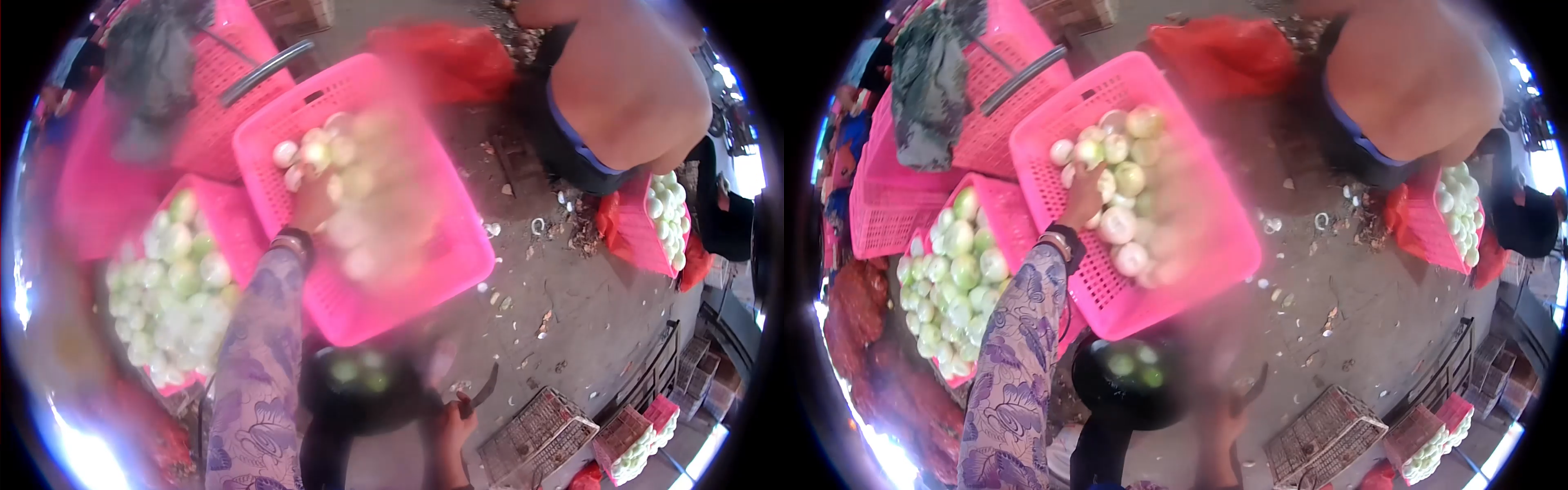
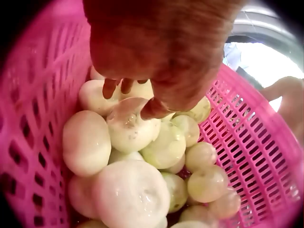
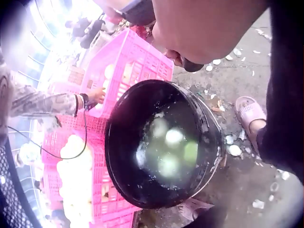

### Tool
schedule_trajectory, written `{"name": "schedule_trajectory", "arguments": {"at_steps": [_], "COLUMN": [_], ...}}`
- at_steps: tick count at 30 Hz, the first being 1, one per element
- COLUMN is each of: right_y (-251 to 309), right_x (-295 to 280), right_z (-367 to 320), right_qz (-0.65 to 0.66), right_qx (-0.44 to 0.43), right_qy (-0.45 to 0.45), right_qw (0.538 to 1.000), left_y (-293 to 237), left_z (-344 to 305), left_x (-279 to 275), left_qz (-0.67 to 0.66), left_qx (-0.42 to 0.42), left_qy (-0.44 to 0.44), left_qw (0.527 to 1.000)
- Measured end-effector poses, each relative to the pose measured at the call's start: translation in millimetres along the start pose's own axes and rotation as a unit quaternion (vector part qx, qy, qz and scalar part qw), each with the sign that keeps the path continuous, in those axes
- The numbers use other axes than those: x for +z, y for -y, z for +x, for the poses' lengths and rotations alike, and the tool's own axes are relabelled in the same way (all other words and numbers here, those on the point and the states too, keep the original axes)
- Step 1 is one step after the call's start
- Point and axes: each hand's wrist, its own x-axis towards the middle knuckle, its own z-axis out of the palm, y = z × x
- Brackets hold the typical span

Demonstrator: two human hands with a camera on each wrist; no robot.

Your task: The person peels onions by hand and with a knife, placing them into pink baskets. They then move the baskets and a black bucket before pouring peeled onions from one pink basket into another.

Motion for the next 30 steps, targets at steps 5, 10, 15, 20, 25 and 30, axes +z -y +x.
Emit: {"name": "schedule_trajectory", "arguments": {"at_steps": [5, 10, 15, 20, 25, 30], "right_y": [18.0, 8.9, 21.7, -19.8, 3.6, 150.7], "right_x": [18.4, 5.3, 18.1, -26.7, -9.2, 49.1], "right_z": [-5.4, 9.1, 1.3, 18.5, -4.6, -93.2], "right_qz": [-0.042, -0.144, -0.150, -0.428, -0.257, -0.156], "right_qx": [-0.026, -0.112, -0.185, -0.189, -0.201, -0.163], "right_qy": [-0.009, 0.027, 0.078, 0.074, 0.034, 0.045], "right_qw": [0.999, 0.983, 0.968, 0.881, 0.945, 0.973], "left_y": [1.9, -19.0, -12.8, -7.2, -114.6, -185.3], "left_z": [6.2, 4.0, 0.6, -22.9, -84.9, -142.7], "left_x": [26.5, 27.1, 32.8, 11.8, -126.5, -192.8], "left_qz": [-0.014, 0.053, 0.072, -0.332, -0.865, -0.837], "left_qx": [-0.041, -0.066, -0.096, -0.159, -0.209, -0.185], "left_qy": [0.008, -0.028, -0.003, -0.115, -0.002, -0.017], "left_qw": [0.999, 0.996, 0.993, 0.923, 0.457, 0.514]}}
